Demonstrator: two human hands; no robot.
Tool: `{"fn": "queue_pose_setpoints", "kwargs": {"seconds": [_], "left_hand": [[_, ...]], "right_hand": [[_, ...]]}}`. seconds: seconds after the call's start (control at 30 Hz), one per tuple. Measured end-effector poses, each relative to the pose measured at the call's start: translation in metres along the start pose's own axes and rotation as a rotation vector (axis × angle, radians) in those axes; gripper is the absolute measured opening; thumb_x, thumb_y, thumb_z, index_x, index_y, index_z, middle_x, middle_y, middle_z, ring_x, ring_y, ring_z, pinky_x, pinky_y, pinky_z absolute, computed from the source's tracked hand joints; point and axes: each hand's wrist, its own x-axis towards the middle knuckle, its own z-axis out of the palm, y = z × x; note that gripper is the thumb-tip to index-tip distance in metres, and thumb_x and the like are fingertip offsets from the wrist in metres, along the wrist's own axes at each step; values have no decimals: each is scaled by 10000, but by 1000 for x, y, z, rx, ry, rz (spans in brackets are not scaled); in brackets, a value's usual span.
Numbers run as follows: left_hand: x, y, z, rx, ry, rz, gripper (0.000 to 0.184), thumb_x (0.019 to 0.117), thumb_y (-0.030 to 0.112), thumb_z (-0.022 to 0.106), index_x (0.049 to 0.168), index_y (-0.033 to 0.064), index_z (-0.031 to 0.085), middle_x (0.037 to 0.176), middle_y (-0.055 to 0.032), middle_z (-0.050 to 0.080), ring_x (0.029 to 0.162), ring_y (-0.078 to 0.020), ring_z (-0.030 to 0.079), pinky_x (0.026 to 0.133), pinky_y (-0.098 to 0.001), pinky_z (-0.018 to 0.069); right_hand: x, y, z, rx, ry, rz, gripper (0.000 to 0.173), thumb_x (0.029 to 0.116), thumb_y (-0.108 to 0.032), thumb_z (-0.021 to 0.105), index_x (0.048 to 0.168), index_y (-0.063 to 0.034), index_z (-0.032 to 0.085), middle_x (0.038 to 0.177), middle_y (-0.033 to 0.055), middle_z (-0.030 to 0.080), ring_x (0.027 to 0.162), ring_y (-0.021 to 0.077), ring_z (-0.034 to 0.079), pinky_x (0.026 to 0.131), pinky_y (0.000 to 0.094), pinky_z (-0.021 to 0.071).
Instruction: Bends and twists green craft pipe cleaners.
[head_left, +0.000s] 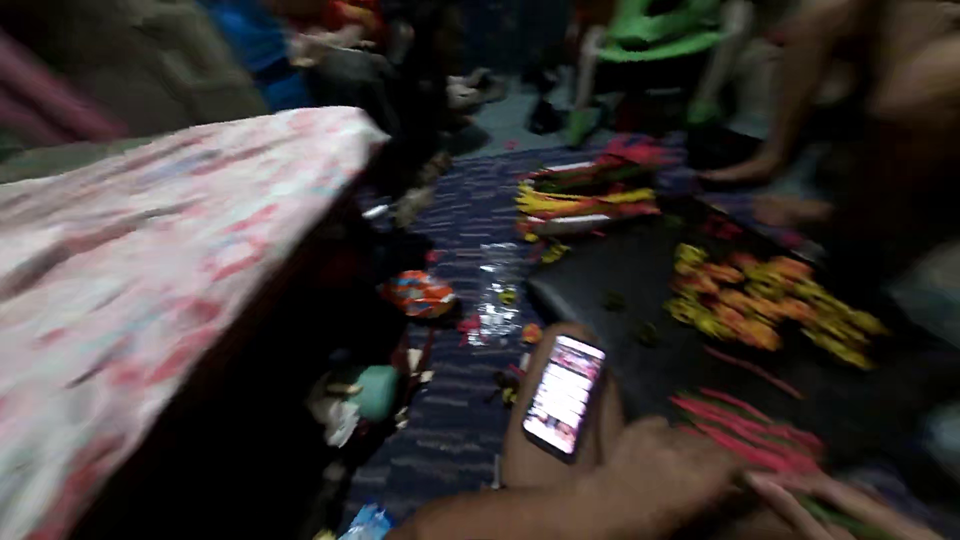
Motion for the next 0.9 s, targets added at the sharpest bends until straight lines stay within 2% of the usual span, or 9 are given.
{"fn": "queue_pose_setpoints", "kwargs": {"seconds": [0.1, 0.2, 0.33, 0.5, 0.6, 0.67, 0.73, 0.83, 0.9], "left_hand": [[2, 0, -5, 79, 11, 161, 163, 909, 112, 695, 1055, 119, 768, 867, -46, 740, 753, -189, 702, 740, -347, 555], [-1, 4, -11, -68, -110, 162, 100, 937, 98, 660, 984, 94, 748, 882, -68, 728, 767, -200, 696, 718, -343, 545], [-5, 2, -20, -977, -530, -268, 209, 1020, 77, 579, 1067, -71, 719, 1110, -148, 640, 978, -104, 619, 848, -205, 522], [-25, 2, -9, -1730, -780, -603, 242, 1035, 73, 476, 1098, -2, 697, 918, 72, 709, 715, 80, 576, 648, -118, 469], [-29, 6, -8, -1428, -492, -376, 202, 986, -40, 540, 1093, -109, 697, 956, -60, 705, 802, 18, 622, 739, -133, 512], [-29, 1, -7, -851, -234, -62, 178, 964, 67, 652, 1064, -36, 757, 966, -117, 751, 882, -102, 682, 840, -231, 506], [-29, -7, -4, -522, -38, 137, 188, 989, 178, 671, 1035, 26, 772, 913, -103, 764, 809, -148, 696, 792, -286, 518], [-27, -8, -2, -568, -23, 131, 209, 1010, 169, 635, 992, 7, 765, 885, -114, 757, 791, -147, 693, 769, -277, 523], [-25, -2, -4, -880, -143, -130, 236, 1019, 120, 599, 961, -61, 739, 899, -113, 742, 838, -80, 681, 795, -214, 533]], "right_hand": [[-5, -5, 4, -5, 75, -45, 136, 942, -233, 734, 936, -101, 767, 907, -77, 745, 842, -60, 668, 777, 133, 566], [-16, -9, 2, -42, 74, -55, 163, 948, -293, 718, 935, -137, 762, 896, -87, 729, 832, -83, 644, 744, 84, 535], [-30, -14, -8, -22, -20, -96, 160, 969, -261, 694, 944, -111, 742, 899, -59, 729, 838, -74, 645, 756, 81, 529], [-35, -24, -11, 171, -120, -48, 150, 996, -312, 681, 1007, -171, 731, 922, -106, 709, 845, -62, 650, 734, 91, 538], [-35, -24, -6, 179, -74, 27, 139, 982, -326, 694, 987, -195, 740, 912, -129, 713, 819, -70, 647, 703, 80, 528], [-36, -21, -2, 137, -18, 74, 132, 969, -323, 706, 970, -199, 749, 893, -133, 716, 790, -75, 632, 677, 76, 507], [-36, -20, 0, 110, 10, 105, 135, 958, -317, 712, 953, -189, 753, 872, -135, 712, 759, -85, 615, 651, 69, 488], [-35, -20, 3, 72, 26, 109, 145, 963, -301, 704, 945, -164, 748, 870, -123, 710, 760, -100, 603, 651, 56, 479], [-35, -21, 3, 39, 28, 75, 164, 982, -309, 685, 967, -154, 735, 883, -105, 702, 773, -109, 595, 664, 46, 471]]}}
